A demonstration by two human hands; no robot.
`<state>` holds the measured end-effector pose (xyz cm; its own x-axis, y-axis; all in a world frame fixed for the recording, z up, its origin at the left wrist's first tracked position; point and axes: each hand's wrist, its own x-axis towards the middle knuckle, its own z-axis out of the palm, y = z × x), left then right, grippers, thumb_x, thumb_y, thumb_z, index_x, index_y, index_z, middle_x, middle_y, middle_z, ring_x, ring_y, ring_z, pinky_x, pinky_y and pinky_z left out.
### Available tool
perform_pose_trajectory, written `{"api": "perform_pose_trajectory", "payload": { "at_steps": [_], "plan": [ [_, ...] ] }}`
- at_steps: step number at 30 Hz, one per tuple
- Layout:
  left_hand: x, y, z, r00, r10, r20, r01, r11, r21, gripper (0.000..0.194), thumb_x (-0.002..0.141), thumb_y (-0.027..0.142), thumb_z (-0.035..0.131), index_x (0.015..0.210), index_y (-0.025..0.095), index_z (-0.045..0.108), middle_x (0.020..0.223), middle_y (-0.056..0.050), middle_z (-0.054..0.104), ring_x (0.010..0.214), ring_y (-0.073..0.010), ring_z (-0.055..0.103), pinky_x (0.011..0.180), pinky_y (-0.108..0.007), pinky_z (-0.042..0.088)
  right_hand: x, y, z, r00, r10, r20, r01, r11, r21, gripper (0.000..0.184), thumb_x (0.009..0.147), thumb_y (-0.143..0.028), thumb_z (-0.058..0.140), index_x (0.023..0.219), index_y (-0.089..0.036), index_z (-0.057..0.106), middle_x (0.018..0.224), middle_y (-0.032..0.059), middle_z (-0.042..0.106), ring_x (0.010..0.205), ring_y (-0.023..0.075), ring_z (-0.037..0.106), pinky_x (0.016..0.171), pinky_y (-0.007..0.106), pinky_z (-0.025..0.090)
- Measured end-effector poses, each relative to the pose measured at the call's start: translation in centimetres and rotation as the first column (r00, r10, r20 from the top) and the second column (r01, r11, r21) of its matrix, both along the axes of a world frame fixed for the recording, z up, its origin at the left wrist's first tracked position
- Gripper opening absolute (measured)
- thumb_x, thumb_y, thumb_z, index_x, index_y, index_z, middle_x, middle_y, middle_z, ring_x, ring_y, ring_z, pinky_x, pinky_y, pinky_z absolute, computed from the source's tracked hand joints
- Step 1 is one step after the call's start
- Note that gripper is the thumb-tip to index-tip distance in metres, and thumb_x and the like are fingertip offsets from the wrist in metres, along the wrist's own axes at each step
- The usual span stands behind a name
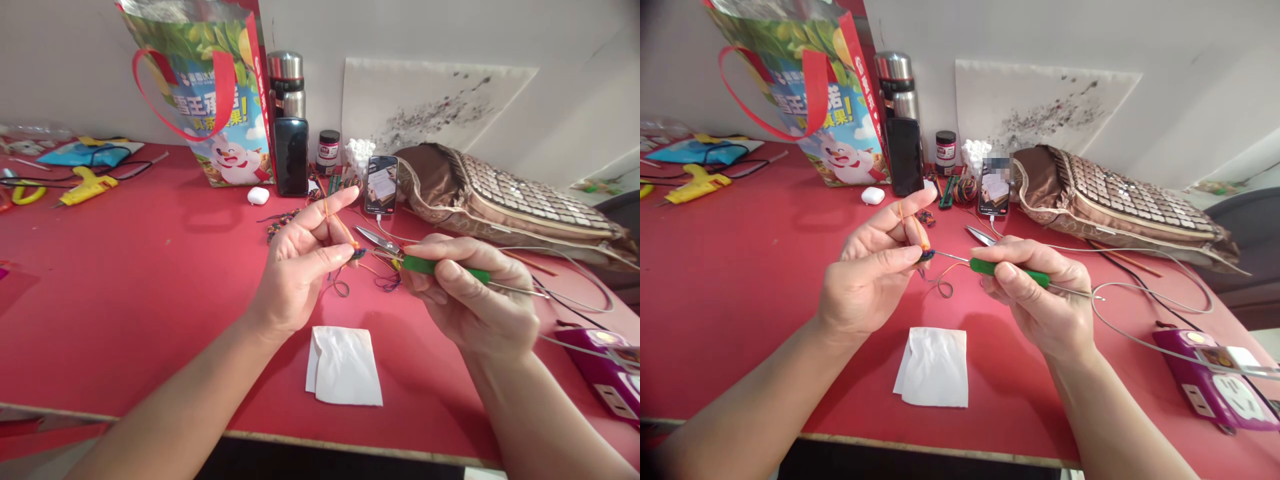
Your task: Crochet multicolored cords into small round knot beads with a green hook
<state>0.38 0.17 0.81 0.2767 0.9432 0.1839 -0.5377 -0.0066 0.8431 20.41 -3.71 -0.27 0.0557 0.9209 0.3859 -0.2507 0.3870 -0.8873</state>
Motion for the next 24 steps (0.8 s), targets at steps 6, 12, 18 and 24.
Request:
{"api": "perform_pose_trajectory", "payload": {
  "at_steps": [6,12,18,24],
  "plan": [
    [0.1,-0.2,0.3,0.999,-0.054,0.001,0.054,0.998,-0.035,0.040,0.073,0.012,0.082,0.111,0.024,0.087,0.074,0.000,0.066,0.070,-0.0139,0.056,0.063,-0.027,0.051,0.7,0.3,0.1,0.995,0.101,-0.022,-0.101,0.995,-0.001,0.014,0.087,-0.034,0.094,0.096,-0.023,0.093,0.068,0.0054,0.069,0.054,0.0103,0.050,0.044,0.024,0.038],
    [0.5,-0.4,-0.2,0.994,-0.095,0.045,0.096,0.995,-0.019,0.035,0.082,0.015,0.087,0.116,0.025,0.086,0.080,0.000,0.071,0.072,-0.0125,0.064,0.070,-0.026,0.057,0.0,0.4,0.0,0.967,0.213,-0.144,-0.228,0.969,-0.098,0.013,0.089,-0.036,0.092,0.097,-0.027,0.092,0.062,-0.0004,0.062,0.049,0.0063,0.032,0.045,0.024,0.031],
    [0.9,-0.6,-0.7,0.999,-0.034,0.028,0.034,0.999,0.008,0.040,0.086,0.015,0.087,0.123,0.030,0.083,0.083,0.004,0.073,0.083,-0.0119,0.072,0.082,-0.024,0.061,-1.5,0.3,-0.5,0.942,0.150,-0.300,-0.218,0.953,-0.209,0.013,0.090,-0.034,0.087,0.098,-0.025,0.091,0.065,-0.0017,0.058,0.051,0.0075,0.022,0.044,0.023,0.032],
    [1.0,-0.6,-1.0,0.999,0.048,-0.021,-0.047,0.998,0.047,0.042,0.087,0.016,0.087,0.126,0.029,0.081,0.082,0.004,0.073,0.084,-0.0121,0.071,0.084,-0.023,0.059,-2.4,0.2,-0.8,0.920,0.092,-0.381,-0.212,0.935,-0.284,0.014,0.091,-0.034,0.083,0.098,-0.023,0.089,0.069,-0.0024,0.054,0.052,0.0077,0.022,0.043,0.021,0.034]
  ]
}}
